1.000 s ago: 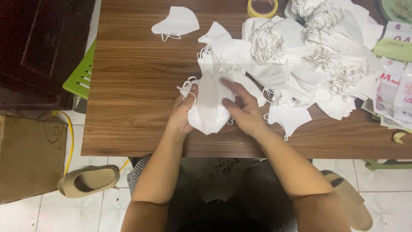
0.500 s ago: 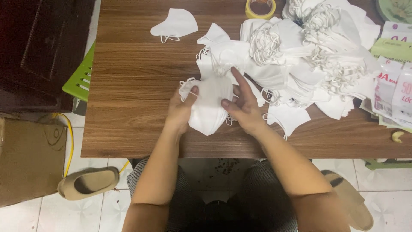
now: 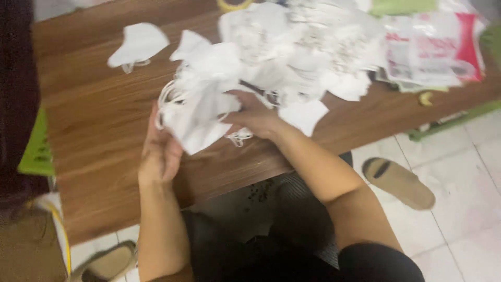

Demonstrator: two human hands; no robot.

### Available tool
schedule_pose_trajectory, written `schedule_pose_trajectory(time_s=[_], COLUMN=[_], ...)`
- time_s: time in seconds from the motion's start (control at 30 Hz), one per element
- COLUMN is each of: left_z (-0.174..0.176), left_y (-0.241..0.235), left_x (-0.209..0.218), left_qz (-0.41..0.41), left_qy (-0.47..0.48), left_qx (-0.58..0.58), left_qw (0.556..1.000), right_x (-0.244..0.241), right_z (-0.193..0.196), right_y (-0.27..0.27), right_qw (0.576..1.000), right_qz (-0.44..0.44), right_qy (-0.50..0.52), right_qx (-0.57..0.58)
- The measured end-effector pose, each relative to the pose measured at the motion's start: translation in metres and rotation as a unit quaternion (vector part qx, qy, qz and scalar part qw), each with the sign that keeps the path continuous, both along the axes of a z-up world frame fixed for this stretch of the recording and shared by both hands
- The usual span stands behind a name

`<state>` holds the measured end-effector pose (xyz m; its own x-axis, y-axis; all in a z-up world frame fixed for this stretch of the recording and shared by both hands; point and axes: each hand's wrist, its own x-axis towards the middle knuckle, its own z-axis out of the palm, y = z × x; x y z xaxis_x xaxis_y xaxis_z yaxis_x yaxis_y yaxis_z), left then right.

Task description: Folding, stacking, and packaging face masks into plastic bags.

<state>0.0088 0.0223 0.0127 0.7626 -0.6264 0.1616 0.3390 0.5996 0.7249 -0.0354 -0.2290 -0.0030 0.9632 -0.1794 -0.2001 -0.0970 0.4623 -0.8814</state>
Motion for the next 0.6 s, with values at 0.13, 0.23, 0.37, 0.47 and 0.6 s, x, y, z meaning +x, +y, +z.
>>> schedule_pose_trajectory(time_s=[0.13, 0.23, 0.37, 0.47, 0.6], left_z=[0.005, 0.01, 0.027, 0.065, 0.047], left_y=[-0.028, -0.02, 0.025, 0.008, 0.02], left_x=[-0.021, -0.006, 0.016, 0.001, 0.01], left_qz=[0.184, 0.251, 0.261, 0.376, 0.324], left_qy=[0.023, 0.111, 0.304, 0.328, 0.309], left_qx=[0.241, 0.26, 0.142, 0.074, 0.013], left_qw=[0.953, 0.926, 0.905, 0.863, 0.894], right_x=[-0.007, -0.018, -0.055, -0.115, -0.157], right_z=[0.013, 0.02, 0.017, 0.03, 0.006], right_y=[0.0, -0.036, -0.148, -0.253, -0.346], right_qw=[0.991, 0.965, 0.783, 0.594, 0.521], right_qz=[0.076, 0.043, -0.267, -0.305, -0.307], right_qy=[-0.018, -0.09, -0.128, -0.062, 0.124], right_qx=[-0.106, -0.243, -0.547, -0.742, -0.787])
